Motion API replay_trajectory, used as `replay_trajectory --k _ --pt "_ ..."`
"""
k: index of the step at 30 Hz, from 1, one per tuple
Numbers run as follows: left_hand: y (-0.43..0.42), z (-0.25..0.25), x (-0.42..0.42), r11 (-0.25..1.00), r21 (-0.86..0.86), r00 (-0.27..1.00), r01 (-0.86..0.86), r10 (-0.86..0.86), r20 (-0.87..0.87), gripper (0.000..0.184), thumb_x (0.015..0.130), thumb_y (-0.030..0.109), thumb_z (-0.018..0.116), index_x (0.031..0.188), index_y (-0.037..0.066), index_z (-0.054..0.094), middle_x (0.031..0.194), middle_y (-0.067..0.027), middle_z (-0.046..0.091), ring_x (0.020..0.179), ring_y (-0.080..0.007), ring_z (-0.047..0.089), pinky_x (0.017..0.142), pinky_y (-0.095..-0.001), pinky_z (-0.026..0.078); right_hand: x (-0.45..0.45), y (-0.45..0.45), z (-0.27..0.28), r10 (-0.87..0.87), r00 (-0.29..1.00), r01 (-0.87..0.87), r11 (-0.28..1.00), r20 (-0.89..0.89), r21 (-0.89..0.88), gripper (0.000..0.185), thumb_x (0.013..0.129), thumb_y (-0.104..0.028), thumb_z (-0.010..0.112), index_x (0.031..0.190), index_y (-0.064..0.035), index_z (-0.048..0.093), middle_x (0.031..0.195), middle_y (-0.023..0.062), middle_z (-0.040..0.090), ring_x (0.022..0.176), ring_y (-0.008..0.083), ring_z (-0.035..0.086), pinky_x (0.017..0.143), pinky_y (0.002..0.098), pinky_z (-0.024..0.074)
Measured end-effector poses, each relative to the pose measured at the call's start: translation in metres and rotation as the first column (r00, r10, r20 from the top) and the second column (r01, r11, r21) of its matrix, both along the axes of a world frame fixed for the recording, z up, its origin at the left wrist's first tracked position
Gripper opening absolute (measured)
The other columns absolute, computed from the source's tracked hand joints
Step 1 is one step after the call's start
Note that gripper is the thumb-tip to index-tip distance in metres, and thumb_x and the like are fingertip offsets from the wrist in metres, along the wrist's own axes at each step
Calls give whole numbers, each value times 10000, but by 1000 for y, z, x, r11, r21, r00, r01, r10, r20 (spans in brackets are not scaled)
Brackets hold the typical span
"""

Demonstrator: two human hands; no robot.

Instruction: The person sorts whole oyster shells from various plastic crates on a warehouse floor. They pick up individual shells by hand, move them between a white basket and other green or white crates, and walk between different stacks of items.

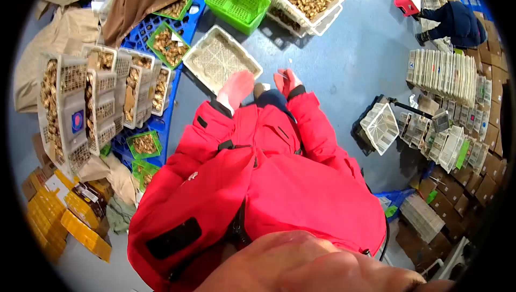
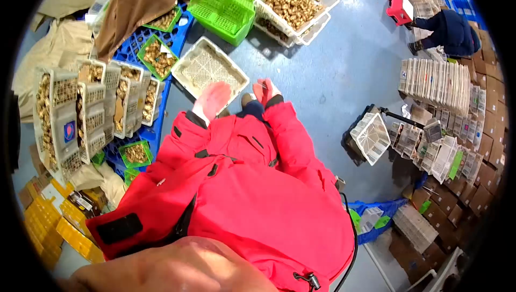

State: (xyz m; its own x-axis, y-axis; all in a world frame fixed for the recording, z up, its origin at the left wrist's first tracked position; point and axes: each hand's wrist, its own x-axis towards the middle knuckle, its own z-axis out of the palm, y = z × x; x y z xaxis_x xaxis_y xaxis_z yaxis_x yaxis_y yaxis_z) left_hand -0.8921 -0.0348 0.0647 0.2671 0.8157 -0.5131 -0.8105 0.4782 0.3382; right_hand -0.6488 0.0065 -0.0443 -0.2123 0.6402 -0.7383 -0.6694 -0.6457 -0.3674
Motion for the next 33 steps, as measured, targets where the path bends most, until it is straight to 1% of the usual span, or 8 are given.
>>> replay_trajectory --k 10,12,13,18,20,25,30,33 --pt "114 -52 107 983 -182 996 5 -21 -85 461 915 342 423 1254 31 399 1283 -133 442 1182 -256 426 991 -370 346 138 88 -53 -17 993 -8 978 -120 -207 374 855 -339 561 1078 -42 511 893 121 623 763 242 608 642 346 518" --pt "139 -44 148 953 -304 993 -7 -28 -110 448 918 335 414 1254 38 401 1279 -133 445 1179 -255 429 988 -373 349 170 119 -55 3 917 -7 1000 -398 -7 323 878 -304 532 1065 -41 519 866 113 609 714 245 588 617 341 500" --pt "137 -73 157 992 -55 978 112 -120 -168 468 909 351 433 1256 38 402 1281 -136 445 1178 -258 431 989 -378 346 189 135 -43 -98 938 45 985 -334 -164 311 889 -284 514 1062 -26 522 848 112 591 680 234 562 602 335 489" --pt "210 -5 238 944 -278 950 177 -238 -203 424 946 310 366 1261 27 396 1284 -126 444 1170 -228 445 979 -340 355 276 212 -63 -107 986 74 970 -131 -230 422 882 -323 518 1148 2 475 984 193 608 840 290 617 762 412 519" --pt "225 -1 245 921 92 824 379 -290 -486 416 947 302 365 1260 30 399 1262 -120 465 1151 -224 462 973 -334 358 291 250 -67 -172 978 134 950 -115 -284 418 878 -302 529 1155 7 472 1036 208 582 892 309 598 794 414 510" --pt "265 -64 247 995 -44 996 88 -87 34 389 935 306 391 1209 36 446 1172 -90 528 1055 -173 519 892 -301 396 311 312 -48 36 999 -39 991 -23 -127 440 862 -341 549 1138 -6 484 994 196 599 869 277 607 754 376 523" --pt "318 -135 259 960 -277 999 -25 37 36 391 920 309 405 1201 42 458 1196 -129 521 1069 -258 512 933 -372 391 339 349 -49 -35 999 33 982 -7 -186 381 868 -302 552 1126 -28 493 1003 151 608 856 224 611 759 337 516" --pt "347 -137 265 984 -176 994 8 -26 -102 441 902 332 444 1254 68 405 1259 -133 461 1129 -270 464 940 -395 394 364 351 -88 166 928 -231 958 333 168 293 871 -158 533 1117 -11 471 1015 97 607 896 140 584 827 263 448"
